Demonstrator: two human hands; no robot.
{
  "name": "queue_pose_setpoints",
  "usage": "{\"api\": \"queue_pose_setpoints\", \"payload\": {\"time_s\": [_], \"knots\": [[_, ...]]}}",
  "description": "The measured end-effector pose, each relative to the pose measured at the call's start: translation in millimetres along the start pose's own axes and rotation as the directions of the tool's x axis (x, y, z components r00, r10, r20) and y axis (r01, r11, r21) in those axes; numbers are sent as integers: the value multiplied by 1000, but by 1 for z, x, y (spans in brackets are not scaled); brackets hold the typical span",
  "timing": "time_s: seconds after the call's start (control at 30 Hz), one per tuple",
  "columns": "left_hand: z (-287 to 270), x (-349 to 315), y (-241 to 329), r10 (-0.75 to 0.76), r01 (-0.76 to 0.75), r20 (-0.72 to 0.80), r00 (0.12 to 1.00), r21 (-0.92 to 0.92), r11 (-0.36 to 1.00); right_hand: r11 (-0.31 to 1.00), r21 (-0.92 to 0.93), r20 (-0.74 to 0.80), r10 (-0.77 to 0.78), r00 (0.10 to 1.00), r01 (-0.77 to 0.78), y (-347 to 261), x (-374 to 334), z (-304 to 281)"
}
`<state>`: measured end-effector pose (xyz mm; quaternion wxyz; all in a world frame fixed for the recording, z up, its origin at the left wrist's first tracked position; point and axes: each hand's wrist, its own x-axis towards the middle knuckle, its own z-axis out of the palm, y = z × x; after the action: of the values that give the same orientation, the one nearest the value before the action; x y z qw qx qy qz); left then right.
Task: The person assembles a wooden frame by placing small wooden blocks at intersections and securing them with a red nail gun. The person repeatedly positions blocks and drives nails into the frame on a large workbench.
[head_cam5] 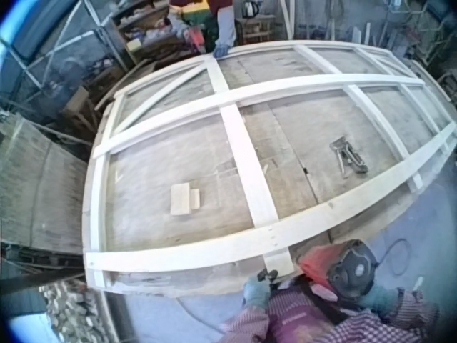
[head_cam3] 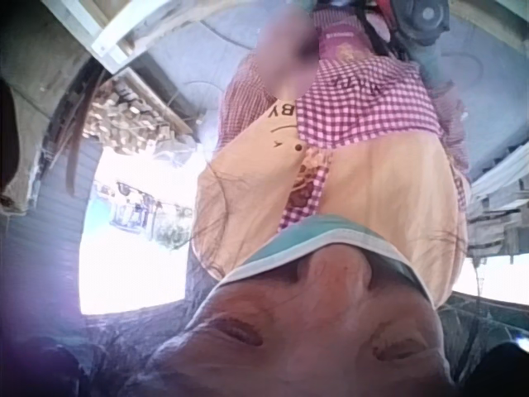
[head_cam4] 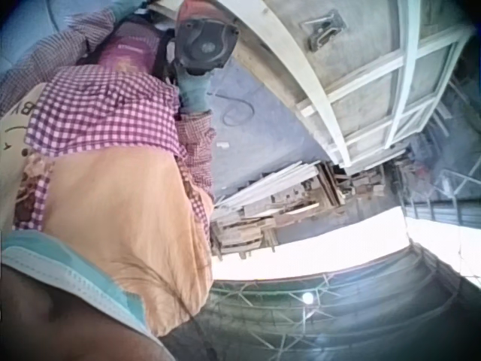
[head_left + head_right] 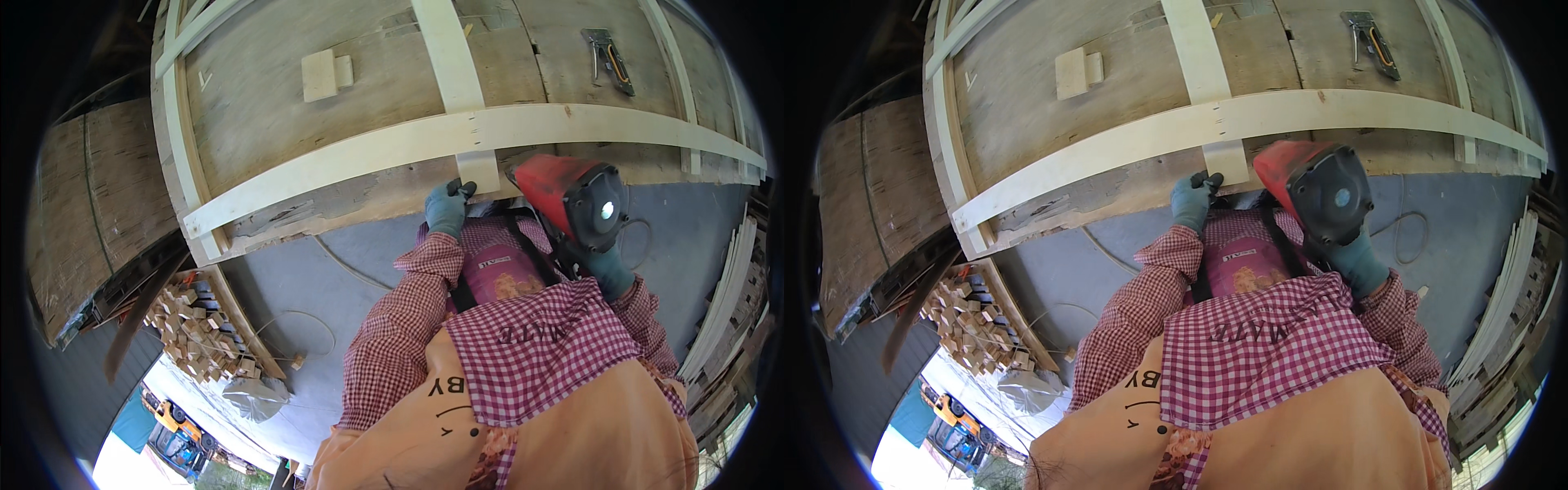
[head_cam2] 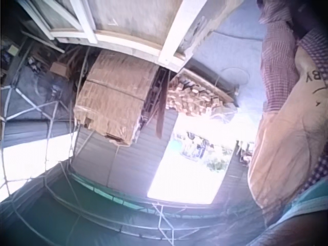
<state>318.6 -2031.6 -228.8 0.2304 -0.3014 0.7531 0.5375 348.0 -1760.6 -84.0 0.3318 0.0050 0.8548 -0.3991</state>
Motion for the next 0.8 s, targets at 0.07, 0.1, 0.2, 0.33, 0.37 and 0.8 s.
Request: {"api": "queue_pose_setpoints", "payload": {"time_s": [0.07,0.1,0.2,0.33,0.37,0.8], "knots": [[-5,2,-11,10,-9,-23,1000,61,998,884,467,-39,48,998,-24,-40,2,-6],[-5,4,-14,30,-27,-33,999,89,996,853,514,33,83,996,-88,-47,8,-8],[1,8,-12,94,-88,-28,995,149,985,826,535,141,117,983,-175,-61,32,-18],[-4,-6,9,33,-31,-19,999,105,994,796,572,138,145,980,-198,-76,58,-19],[-6,-7,13,-8,8,1,1000,89,996,791,573,143,161,977,-214,-77,61,-19],[-11,-6,17,6,-7,5,1000,132,991,813,519,216,172,961,-263,-71,60,-20]]}}
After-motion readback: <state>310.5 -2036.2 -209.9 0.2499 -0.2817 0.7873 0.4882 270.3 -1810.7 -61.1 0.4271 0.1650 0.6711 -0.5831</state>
